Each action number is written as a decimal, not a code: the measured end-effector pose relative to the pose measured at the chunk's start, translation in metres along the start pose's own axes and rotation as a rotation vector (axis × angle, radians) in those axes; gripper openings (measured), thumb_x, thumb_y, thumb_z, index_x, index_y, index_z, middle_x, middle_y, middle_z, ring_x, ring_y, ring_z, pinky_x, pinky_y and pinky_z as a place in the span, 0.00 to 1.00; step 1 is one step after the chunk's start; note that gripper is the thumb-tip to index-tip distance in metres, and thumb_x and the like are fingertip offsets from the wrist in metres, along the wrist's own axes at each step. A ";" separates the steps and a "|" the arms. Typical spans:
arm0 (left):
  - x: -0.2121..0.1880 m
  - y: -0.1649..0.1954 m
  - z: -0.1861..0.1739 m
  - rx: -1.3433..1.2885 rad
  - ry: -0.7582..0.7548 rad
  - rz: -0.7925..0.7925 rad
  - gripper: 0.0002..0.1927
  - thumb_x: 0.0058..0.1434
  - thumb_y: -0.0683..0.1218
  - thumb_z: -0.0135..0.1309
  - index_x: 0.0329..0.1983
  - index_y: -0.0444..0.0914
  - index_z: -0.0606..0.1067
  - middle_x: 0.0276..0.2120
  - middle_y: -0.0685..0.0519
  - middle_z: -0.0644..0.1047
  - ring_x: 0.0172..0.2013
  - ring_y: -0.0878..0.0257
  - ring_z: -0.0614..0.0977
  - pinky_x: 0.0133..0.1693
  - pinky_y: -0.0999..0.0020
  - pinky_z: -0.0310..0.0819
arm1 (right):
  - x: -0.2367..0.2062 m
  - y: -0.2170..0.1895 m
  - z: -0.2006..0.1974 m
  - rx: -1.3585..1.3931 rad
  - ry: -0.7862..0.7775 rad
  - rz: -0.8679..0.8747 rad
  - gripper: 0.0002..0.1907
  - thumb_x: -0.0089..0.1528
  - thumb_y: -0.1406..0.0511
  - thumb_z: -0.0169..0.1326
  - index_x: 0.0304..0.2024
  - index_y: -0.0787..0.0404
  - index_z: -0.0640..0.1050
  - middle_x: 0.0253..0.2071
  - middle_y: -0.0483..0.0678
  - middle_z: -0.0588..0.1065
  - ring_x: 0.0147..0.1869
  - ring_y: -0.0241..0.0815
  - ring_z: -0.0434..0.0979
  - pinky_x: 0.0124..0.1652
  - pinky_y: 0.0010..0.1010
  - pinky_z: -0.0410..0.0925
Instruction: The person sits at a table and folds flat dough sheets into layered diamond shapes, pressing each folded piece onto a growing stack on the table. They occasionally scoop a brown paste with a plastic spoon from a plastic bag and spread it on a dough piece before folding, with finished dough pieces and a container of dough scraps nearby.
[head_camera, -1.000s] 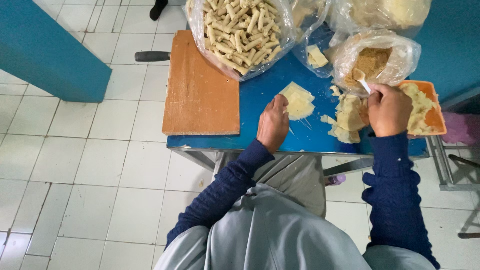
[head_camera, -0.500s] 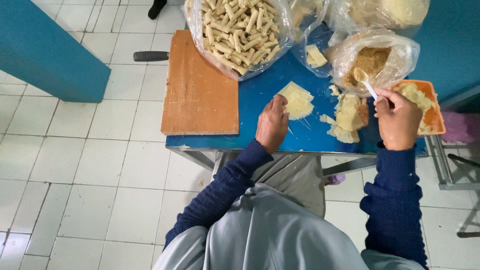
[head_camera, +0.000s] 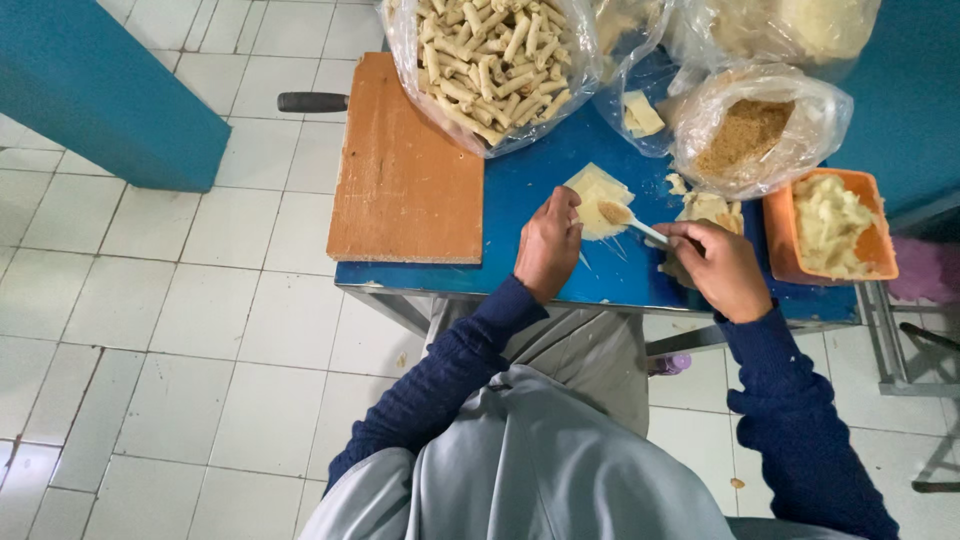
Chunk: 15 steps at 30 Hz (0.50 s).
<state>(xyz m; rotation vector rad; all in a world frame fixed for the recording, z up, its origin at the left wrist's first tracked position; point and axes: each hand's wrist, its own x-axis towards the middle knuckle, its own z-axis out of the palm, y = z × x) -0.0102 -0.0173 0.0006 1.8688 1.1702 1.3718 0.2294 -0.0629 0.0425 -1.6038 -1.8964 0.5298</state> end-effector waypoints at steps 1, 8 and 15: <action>0.000 0.000 0.000 -0.001 -0.003 -0.005 0.15 0.60 0.34 0.51 0.49 0.36 0.67 0.37 0.42 0.77 0.39 0.42 0.80 0.39 0.53 0.75 | 0.002 -0.003 -0.001 -0.031 0.002 -0.036 0.13 0.66 0.70 0.52 0.51 0.60 0.81 0.40 0.54 0.79 0.37 0.45 0.80 0.39 0.33 0.70; -0.001 -0.003 0.002 -0.052 0.007 -0.050 0.15 0.60 0.34 0.52 0.49 0.37 0.68 0.37 0.43 0.76 0.37 0.45 0.81 0.38 0.57 0.76 | 0.014 -0.010 -0.007 -0.304 0.058 -0.366 0.12 0.64 0.73 0.53 0.49 0.60 0.81 0.40 0.51 0.74 0.44 0.52 0.77 0.43 0.40 0.69; 0.000 -0.009 0.006 -0.100 0.020 -0.051 0.16 0.59 0.34 0.52 0.49 0.37 0.67 0.37 0.45 0.76 0.37 0.49 0.82 0.40 0.61 0.77 | 0.020 -0.003 -0.013 -0.551 0.107 -0.612 0.11 0.63 0.71 0.55 0.48 0.58 0.80 0.44 0.46 0.75 0.51 0.47 0.76 0.51 0.40 0.67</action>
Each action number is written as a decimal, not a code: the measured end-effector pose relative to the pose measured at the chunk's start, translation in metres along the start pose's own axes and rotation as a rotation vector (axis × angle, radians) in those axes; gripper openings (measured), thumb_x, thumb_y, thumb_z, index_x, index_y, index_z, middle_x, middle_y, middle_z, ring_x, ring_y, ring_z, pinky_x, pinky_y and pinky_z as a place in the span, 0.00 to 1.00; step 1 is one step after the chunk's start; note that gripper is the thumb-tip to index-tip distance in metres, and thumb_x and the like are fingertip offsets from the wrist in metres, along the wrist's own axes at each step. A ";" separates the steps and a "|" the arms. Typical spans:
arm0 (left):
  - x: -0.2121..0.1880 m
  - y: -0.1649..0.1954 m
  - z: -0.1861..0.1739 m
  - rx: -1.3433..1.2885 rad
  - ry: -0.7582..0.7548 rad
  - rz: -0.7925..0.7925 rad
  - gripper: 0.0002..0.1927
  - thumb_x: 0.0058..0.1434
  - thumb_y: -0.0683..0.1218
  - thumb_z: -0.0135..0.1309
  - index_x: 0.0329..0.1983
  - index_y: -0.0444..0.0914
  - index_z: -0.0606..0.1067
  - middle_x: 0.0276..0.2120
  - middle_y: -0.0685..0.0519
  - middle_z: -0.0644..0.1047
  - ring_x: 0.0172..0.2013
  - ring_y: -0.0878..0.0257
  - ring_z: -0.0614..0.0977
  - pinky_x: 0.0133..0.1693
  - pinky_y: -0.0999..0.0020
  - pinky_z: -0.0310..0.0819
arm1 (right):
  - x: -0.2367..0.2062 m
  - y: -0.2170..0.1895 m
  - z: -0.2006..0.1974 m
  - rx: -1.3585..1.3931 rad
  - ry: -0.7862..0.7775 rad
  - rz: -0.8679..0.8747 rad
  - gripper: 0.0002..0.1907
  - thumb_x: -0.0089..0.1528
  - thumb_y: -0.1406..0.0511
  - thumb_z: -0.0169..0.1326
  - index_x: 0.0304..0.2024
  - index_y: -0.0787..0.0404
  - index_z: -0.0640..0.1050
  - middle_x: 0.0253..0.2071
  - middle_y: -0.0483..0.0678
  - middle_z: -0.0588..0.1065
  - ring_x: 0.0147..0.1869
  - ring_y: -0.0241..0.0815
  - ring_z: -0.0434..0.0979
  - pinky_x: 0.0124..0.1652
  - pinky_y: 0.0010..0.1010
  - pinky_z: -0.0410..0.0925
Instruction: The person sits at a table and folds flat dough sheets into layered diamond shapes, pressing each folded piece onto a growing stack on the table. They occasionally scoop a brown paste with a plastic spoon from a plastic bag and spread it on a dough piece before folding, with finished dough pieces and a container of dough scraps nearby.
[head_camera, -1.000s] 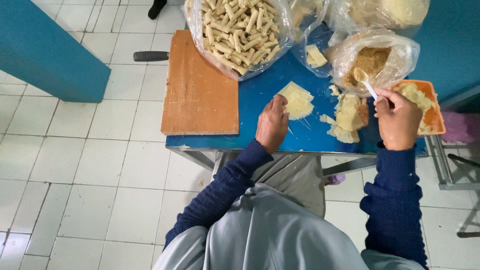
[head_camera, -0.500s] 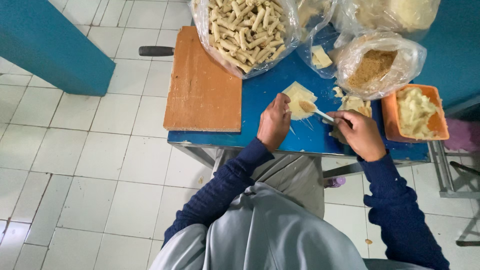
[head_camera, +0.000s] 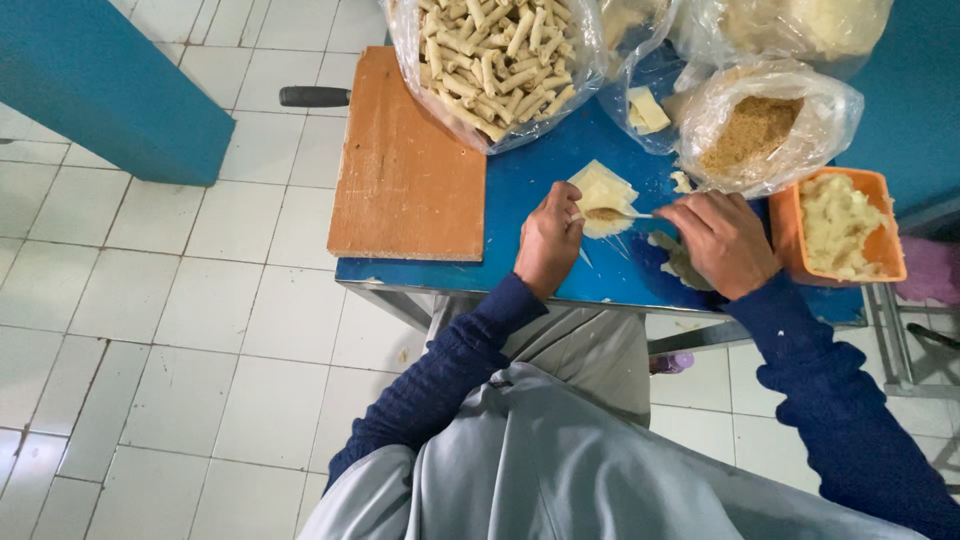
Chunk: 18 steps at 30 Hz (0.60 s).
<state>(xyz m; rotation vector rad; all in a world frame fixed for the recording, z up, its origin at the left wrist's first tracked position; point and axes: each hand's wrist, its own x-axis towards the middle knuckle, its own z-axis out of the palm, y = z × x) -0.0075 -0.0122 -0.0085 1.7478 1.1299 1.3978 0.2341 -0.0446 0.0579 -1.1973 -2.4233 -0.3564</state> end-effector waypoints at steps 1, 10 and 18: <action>0.000 0.000 0.000 -0.006 0.000 -0.003 0.16 0.59 0.34 0.52 0.49 0.37 0.67 0.37 0.45 0.76 0.37 0.50 0.82 0.40 0.61 0.77 | -0.001 0.001 0.000 -0.033 0.001 -0.018 0.13 0.62 0.71 0.55 0.49 0.58 0.80 0.45 0.46 0.75 0.51 0.47 0.77 0.52 0.40 0.67; 0.004 0.000 0.002 -0.023 -0.030 -0.023 0.16 0.59 0.33 0.55 0.48 0.36 0.68 0.34 0.46 0.76 0.34 0.53 0.81 0.38 0.62 0.76 | -0.017 0.001 0.003 -0.153 0.052 -0.038 0.14 0.62 0.70 0.56 0.50 0.56 0.81 0.48 0.44 0.76 0.52 0.44 0.77 0.52 0.39 0.68; 0.005 0.002 0.002 -0.031 -0.069 0.008 0.18 0.56 0.34 0.59 0.47 0.36 0.68 0.35 0.46 0.75 0.35 0.53 0.81 0.37 0.63 0.76 | -0.039 0.010 0.012 -0.114 0.154 0.071 0.09 0.67 0.71 0.58 0.50 0.57 0.82 0.47 0.44 0.77 0.53 0.44 0.77 0.53 0.40 0.67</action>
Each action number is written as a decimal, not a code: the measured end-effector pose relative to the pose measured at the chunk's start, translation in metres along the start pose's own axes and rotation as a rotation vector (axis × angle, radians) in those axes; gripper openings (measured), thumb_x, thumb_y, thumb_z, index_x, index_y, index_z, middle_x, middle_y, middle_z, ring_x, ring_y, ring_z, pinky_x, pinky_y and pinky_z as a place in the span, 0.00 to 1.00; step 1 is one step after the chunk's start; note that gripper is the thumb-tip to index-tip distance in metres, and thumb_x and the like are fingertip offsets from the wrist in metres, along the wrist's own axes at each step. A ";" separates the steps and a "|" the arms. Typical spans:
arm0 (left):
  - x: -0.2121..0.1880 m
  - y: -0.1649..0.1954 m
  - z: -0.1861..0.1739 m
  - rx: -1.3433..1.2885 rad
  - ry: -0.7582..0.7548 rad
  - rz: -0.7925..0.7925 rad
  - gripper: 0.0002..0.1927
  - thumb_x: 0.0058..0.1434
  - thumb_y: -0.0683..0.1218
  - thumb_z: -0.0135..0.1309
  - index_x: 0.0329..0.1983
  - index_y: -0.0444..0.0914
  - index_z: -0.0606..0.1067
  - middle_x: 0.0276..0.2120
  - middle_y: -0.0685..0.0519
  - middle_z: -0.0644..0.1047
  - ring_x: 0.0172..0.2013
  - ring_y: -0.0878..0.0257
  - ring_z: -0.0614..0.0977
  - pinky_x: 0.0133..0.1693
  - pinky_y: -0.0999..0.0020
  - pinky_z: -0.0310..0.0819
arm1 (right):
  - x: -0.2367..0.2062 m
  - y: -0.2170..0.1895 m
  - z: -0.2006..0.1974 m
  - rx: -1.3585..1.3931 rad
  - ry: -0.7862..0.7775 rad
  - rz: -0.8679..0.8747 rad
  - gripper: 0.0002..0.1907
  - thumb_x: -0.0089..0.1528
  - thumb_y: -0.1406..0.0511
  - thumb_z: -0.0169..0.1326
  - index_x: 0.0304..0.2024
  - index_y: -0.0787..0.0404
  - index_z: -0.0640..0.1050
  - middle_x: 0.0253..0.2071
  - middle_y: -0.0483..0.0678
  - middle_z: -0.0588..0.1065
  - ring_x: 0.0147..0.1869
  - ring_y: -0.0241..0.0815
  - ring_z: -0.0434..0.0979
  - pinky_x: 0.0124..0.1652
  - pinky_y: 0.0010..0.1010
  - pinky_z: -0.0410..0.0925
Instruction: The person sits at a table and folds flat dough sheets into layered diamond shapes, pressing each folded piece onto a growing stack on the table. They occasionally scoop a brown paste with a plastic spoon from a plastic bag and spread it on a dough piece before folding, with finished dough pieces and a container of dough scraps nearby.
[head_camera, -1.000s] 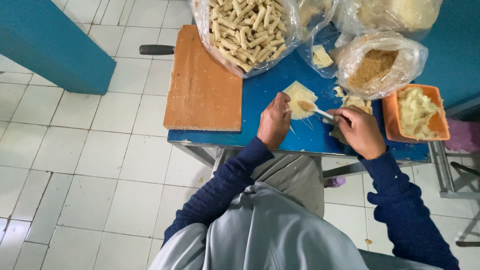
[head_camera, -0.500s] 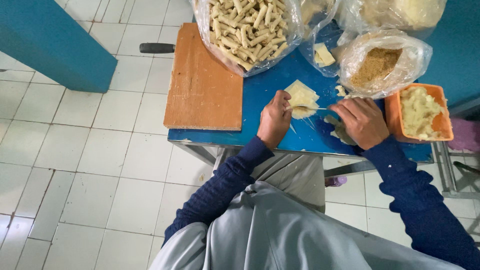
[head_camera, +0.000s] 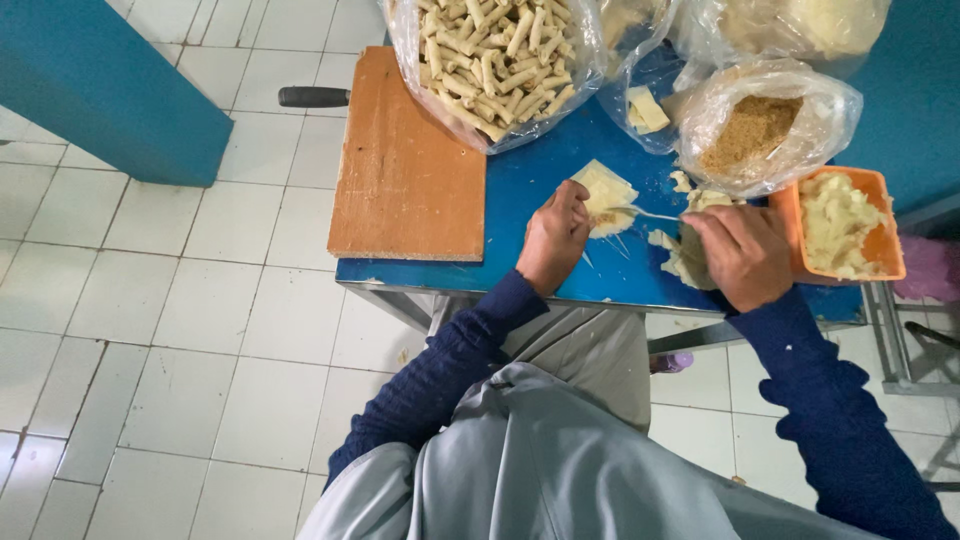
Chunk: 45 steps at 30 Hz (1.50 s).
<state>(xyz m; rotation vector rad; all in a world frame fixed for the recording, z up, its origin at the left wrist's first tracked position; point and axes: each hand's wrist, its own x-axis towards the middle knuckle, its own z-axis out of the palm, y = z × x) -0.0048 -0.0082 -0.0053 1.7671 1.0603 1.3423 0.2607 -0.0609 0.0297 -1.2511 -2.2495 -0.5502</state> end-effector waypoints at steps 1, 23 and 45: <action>0.000 0.000 -0.001 0.004 0.002 0.028 0.19 0.56 0.34 0.61 0.47 0.36 0.68 0.35 0.46 0.75 0.35 0.53 0.81 0.38 0.63 0.76 | -0.005 0.004 -0.001 -0.006 0.022 0.036 0.07 0.69 0.71 0.58 0.49 0.58 0.81 0.47 0.44 0.77 0.53 0.45 0.77 0.53 0.39 0.67; 0.002 -0.004 -0.006 0.108 -0.064 0.143 0.09 0.63 0.36 0.50 0.47 0.35 0.71 0.43 0.40 0.77 0.46 0.38 0.78 0.46 0.50 0.74 | 0.024 -0.080 0.017 0.219 -0.024 0.397 0.09 0.62 0.72 0.59 0.45 0.58 0.83 0.40 0.50 0.74 0.48 0.54 0.73 0.47 0.43 0.67; 0.004 -0.011 -0.002 0.195 -0.123 0.222 0.08 0.60 0.35 0.51 0.42 0.33 0.74 0.43 0.42 0.74 0.47 0.41 0.76 0.49 0.52 0.72 | 0.050 -0.066 0.040 0.431 -0.044 0.268 0.10 0.61 0.71 0.61 0.45 0.63 0.79 0.43 0.51 0.80 0.49 0.53 0.80 0.49 0.42 0.69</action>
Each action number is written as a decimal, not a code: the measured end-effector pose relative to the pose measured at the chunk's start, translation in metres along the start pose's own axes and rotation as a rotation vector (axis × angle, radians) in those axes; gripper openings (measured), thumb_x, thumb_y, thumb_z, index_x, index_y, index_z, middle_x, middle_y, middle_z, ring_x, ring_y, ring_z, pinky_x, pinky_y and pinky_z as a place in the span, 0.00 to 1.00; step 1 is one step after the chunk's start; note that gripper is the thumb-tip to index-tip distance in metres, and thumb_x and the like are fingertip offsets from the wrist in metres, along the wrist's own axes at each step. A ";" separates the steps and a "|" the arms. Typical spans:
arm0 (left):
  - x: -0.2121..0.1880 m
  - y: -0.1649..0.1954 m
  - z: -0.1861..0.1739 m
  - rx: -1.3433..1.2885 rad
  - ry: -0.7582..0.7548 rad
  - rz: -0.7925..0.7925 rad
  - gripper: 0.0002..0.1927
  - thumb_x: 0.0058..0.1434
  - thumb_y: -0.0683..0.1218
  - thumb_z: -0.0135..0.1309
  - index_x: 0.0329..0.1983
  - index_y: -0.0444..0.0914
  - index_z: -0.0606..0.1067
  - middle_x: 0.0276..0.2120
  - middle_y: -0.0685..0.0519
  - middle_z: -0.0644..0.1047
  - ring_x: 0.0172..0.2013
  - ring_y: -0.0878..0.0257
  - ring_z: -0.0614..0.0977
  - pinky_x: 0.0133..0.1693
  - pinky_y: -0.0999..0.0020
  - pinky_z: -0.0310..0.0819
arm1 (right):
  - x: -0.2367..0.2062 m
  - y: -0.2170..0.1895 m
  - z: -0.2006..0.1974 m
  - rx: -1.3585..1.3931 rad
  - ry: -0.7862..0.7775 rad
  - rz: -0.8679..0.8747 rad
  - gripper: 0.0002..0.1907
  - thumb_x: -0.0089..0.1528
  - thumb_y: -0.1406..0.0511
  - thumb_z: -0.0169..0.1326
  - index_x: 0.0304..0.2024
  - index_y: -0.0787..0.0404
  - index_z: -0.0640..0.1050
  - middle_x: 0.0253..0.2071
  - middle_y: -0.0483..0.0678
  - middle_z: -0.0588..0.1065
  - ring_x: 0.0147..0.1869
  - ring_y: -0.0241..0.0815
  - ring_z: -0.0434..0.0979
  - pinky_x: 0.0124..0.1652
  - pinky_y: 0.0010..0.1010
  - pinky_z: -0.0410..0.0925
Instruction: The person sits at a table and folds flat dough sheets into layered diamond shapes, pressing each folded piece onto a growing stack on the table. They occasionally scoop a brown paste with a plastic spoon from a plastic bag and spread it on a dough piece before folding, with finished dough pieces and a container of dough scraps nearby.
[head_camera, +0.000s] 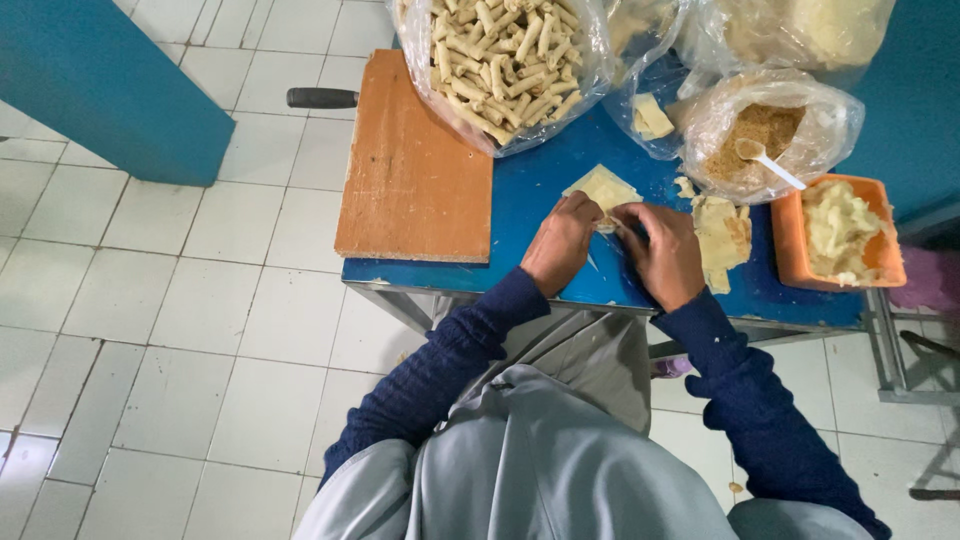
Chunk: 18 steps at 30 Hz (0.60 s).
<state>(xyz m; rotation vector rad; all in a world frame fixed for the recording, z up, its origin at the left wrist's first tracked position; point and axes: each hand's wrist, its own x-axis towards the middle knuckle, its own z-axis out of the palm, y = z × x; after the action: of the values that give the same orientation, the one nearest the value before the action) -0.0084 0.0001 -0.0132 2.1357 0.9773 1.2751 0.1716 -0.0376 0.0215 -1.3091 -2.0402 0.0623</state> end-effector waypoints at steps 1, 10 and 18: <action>0.001 0.000 0.000 0.006 -0.008 -0.003 0.07 0.60 0.35 0.51 0.42 0.33 0.74 0.43 0.42 0.74 0.48 0.41 0.75 0.50 0.52 0.71 | 0.002 0.003 0.000 -0.013 -0.010 -0.024 0.06 0.62 0.70 0.61 0.43 0.62 0.80 0.42 0.51 0.80 0.48 0.52 0.80 0.49 0.42 0.69; 0.015 -0.012 0.006 0.216 -0.051 -0.010 0.02 0.59 0.38 0.53 0.34 0.37 0.76 0.39 0.45 0.75 0.46 0.45 0.75 0.48 0.53 0.72 | 0.028 0.035 0.008 0.028 -0.118 -0.026 0.04 0.62 0.69 0.60 0.40 0.62 0.81 0.37 0.54 0.77 0.44 0.56 0.77 0.44 0.42 0.68; 0.024 -0.022 0.006 0.147 -0.077 0.041 0.05 0.57 0.34 0.49 0.34 0.35 0.74 0.39 0.43 0.73 0.44 0.42 0.76 0.45 0.51 0.70 | 0.021 0.023 0.006 0.029 -0.076 -0.075 0.05 0.62 0.70 0.60 0.41 0.63 0.80 0.40 0.52 0.77 0.48 0.55 0.76 0.47 0.43 0.70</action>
<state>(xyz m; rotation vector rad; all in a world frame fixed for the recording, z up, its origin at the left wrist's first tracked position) -0.0029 0.0325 -0.0184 2.3095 1.0288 1.1624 0.1813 -0.0077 0.0187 -1.2277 -2.1431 0.1089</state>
